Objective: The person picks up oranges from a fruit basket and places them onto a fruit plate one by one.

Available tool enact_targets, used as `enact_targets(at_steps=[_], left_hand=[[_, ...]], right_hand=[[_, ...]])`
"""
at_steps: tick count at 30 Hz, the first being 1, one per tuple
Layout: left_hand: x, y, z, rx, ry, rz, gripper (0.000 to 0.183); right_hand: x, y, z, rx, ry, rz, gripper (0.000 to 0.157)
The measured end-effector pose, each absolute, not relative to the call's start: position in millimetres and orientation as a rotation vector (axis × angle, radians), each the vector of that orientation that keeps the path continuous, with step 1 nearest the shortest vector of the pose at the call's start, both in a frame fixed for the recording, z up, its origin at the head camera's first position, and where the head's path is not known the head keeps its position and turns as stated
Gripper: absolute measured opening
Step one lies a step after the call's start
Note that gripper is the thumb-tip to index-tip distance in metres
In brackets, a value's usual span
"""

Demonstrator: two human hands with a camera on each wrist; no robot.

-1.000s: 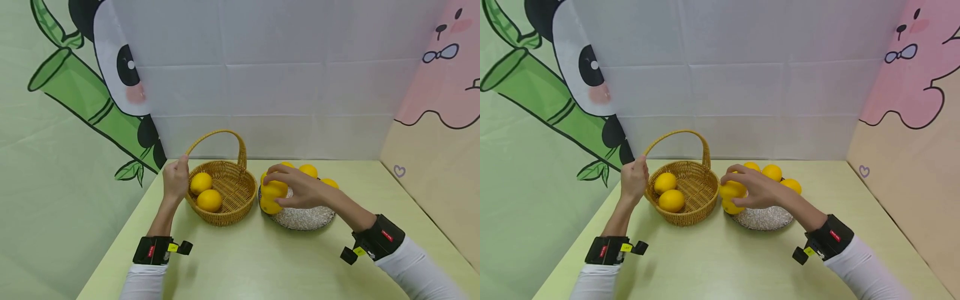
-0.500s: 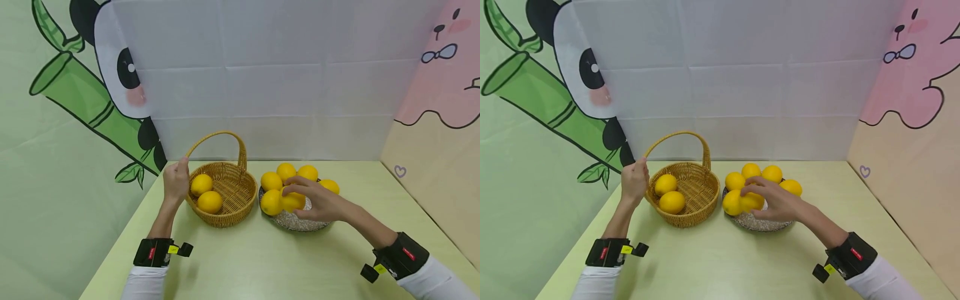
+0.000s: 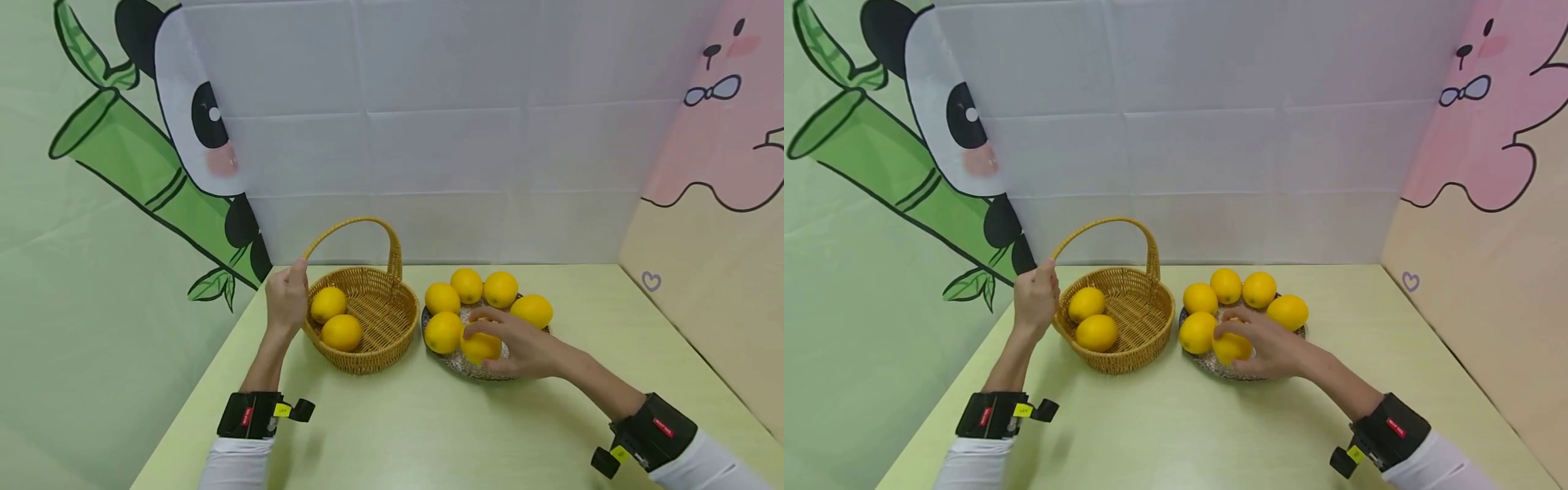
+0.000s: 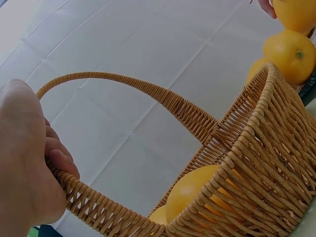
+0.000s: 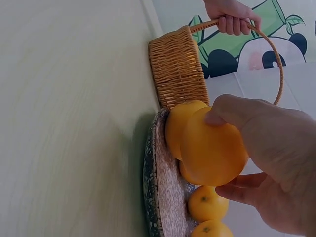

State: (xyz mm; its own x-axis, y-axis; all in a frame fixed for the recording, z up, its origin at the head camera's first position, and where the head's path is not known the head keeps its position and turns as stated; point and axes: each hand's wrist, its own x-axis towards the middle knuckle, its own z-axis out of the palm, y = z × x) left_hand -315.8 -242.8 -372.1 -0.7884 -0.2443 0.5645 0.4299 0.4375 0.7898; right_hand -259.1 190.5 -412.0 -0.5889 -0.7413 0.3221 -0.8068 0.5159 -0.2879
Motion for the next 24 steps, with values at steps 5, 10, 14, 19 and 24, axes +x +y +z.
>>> enact_targets(at_steps=[5, 10, 14, 19, 24], left_hand=[[-316.6, -243.4, -372.5, -0.16, -2.063, -1.383, 0.065], [-317.7, -243.7, -373.0, -0.167, -2.068, -1.391, 0.066], [-317.7, -243.3, -373.2, -0.172, -2.058, -1.4, 0.065], [-316.5, -242.3, -373.6, -0.193, -2.045, -1.406, 0.065], [-316.8, -242.4, -372.9, -0.191, -2.051, -1.401, 0.063]], right_hand=[[-258.8, 190.6, -419.5, 1.325, -2.59, 0.584, 0.044], [-257.3, 191.4, -427.2, 1.279, -2.66, 0.579, 0.045], [-257.3, 190.6, -431.2, 1.273, -2.686, 0.595, 0.045], [-257.3, 189.0, -433.4, 1.282, -2.692, 0.594, 0.046], [-257.5, 188.2, -432.4, 1.282, -2.709, 0.581, 0.046]])
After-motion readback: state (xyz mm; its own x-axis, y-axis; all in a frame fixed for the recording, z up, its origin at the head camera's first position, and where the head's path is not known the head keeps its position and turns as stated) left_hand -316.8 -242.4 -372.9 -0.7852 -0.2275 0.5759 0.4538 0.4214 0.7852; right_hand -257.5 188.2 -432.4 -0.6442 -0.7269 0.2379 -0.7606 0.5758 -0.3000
